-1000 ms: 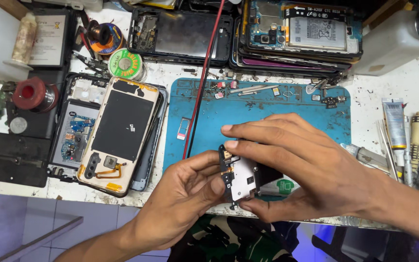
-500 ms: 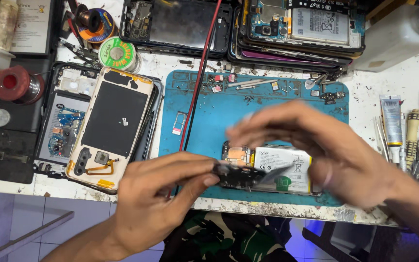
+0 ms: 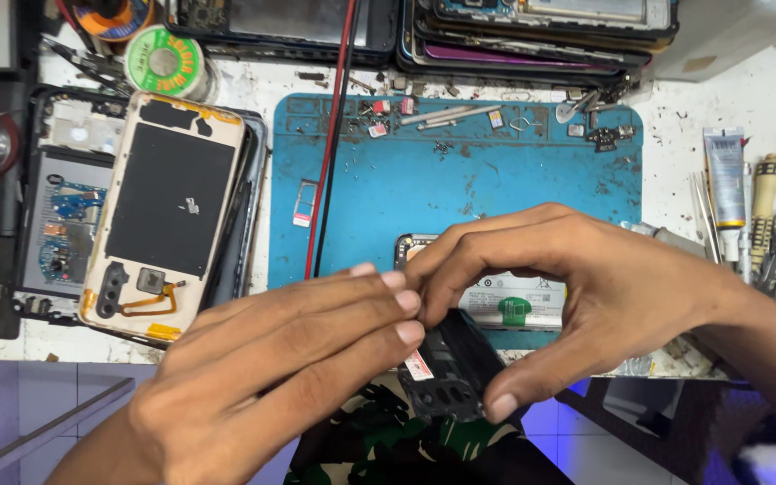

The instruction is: The person repairs an opened smartphone on a work mat. They solder a small flex cable connector with a soldering iron, apply adhesive from a tube to the phone frame, press the battery and board into place, pry at the assembly with a metal tool, and drive screws with a screwdriver.

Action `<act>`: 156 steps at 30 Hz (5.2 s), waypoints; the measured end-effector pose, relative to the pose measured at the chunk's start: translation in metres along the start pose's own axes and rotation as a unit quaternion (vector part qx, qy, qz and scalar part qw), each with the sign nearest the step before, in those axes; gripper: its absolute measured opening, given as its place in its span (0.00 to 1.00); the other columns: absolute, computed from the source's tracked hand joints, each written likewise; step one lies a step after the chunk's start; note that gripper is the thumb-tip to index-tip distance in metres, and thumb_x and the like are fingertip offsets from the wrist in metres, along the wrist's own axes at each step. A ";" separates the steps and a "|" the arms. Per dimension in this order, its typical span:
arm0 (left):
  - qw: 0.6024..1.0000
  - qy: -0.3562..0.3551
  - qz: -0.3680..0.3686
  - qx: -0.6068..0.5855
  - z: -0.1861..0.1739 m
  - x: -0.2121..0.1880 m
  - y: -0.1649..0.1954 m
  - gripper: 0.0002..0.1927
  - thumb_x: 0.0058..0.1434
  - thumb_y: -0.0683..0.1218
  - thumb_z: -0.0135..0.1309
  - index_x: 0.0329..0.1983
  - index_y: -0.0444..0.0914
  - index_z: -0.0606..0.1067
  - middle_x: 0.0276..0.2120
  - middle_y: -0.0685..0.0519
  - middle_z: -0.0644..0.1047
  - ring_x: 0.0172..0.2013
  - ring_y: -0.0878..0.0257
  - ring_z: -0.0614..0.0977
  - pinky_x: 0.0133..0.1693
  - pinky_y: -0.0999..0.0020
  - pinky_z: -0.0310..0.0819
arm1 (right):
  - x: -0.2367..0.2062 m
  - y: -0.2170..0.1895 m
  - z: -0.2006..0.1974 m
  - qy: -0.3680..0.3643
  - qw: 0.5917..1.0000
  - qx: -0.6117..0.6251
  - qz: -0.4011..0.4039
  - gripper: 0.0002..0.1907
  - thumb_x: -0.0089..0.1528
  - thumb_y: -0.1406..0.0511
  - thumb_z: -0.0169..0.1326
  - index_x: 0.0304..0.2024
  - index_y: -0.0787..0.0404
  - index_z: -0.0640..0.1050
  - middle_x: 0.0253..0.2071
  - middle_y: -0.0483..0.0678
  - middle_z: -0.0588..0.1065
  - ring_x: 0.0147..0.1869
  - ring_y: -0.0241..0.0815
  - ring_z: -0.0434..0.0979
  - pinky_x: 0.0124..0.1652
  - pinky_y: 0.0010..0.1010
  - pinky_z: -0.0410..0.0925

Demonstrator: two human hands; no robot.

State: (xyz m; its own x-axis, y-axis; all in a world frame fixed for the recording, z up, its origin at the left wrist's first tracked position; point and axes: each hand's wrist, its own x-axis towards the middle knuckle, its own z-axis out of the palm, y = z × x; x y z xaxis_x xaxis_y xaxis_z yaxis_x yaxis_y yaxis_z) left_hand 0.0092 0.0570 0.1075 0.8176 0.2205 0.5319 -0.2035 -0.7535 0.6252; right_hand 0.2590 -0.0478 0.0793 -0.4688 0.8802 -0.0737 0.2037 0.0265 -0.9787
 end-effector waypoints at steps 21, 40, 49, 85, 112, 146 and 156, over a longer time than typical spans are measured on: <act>0.846 -0.013 0.274 0.458 0.007 -0.029 -0.029 0.14 0.70 0.38 0.62 0.57 0.43 0.84 0.55 0.67 0.79 0.58 0.76 0.76 0.60 0.65 0.74 | -0.013 -0.028 0.009 0.116 0.952 -0.281 -0.021 0.42 0.51 0.53 0.71 0.65 0.57 0.71 0.58 0.47 0.74 0.58 0.43 0.80 0.54 0.31 0.76; 0.965 -0.156 -0.170 0.123 0.076 -0.053 -0.038 0.48 0.60 0.62 0.59 0.75 0.34 0.55 0.66 0.33 0.63 0.64 0.37 0.68 0.60 0.44 0.68 | -0.149 0.044 0.075 0.485 0.872 0.025 0.056 0.43 0.64 0.60 0.61 0.68 0.58 0.44 0.58 0.71 0.69 0.65 0.68 0.76 0.66 0.61 0.68; 0.958 -0.183 -0.146 0.164 0.078 -0.061 -0.050 0.47 0.57 0.60 0.60 0.70 0.29 0.57 0.60 0.37 0.71 0.60 0.43 0.72 0.60 0.50 0.70 | -0.161 0.065 0.129 0.592 0.799 0.098 0.036 0.46 0.62 0.60 0.64 0.71 0.53 0.48 0.58 0.74 0.68 0.64 0.70 0.74 0.64 0.68 0.68; 0.978 -0.079 -0.187 0.055 0.068 -0.089 -0.041 0.21 0.60 0.56 0.63 0.54 0.45 0.80 0.50 0.48 0.76 0.54 0.54 0.77 0.52 0.57 0.80 | -0.018 0.040 0.045 0.097 0.855 -0.507 0.042 0.22 0.59 0.51 0.61 0.52 0.53 0.81 0.58 0.51 0.75 0.61 0.52 0.75 0.54 0.46 0.68; 0.966 -0.113 -0.216 0.081 0.071 -0.088 -0.039 0.24 0.62 0.57 0.60 0.57 0.41 0.78 0.51 0.49 0.75 0.56 0.55 0.76 0.56 0.56 0.77 | -0.006 0.037 0.050 0.111 0.840 -0.524 0.086 0.29 0.57 0.51 0.66 0.56 0.58 0.80 0.56 0.51 0.75 0.58 0.49 0.77 0.53 0.42 0.68; 0.962 -0.212 -0.125 0.119 0.064 -0.085 -0.048 0.16 0.69 0.52 0.51 0.50 0.38 0.80 0.65 0.48 0.72 0.61 0.53 0.77 0.60 0.54 0.70 | 0.014 0.038 0.017 0.036 0.836 -0.546 -0.024 0.15 0.59 0.60 0.62 0.49 0.52 0.83 0.53 0.49 0.81 0.60 0.44 0.78 0.57 0.43 0.67; 0.963 -0.205 -0.113 0.134 0.066 -0.084 -0.047 0.19 0.70 0.58 0.51 0.47 0.39 0.81 0.63 0.46 0.74 0.56 0.56 0.78 0.57 0.54 0.71 | -0.050 0.056 0.042 0.036 0.810 -0.585 -0.020 0.19 0.62 0.64 0.60 0.56 0.43 0.83 0.59 0.40 0.77 0.61 0.40 0.74 0.61 0.41 0.64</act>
State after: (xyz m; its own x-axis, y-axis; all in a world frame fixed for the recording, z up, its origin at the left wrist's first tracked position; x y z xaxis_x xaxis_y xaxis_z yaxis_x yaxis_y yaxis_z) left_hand -0.0146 0.0330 -0.0041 0.9796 0.1769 0.0952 0.1066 -0.8594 0.5000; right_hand 0.2576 -0.1098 0.0201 -0.4526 0.8917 0.0061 0.8842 0.4497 -0.1262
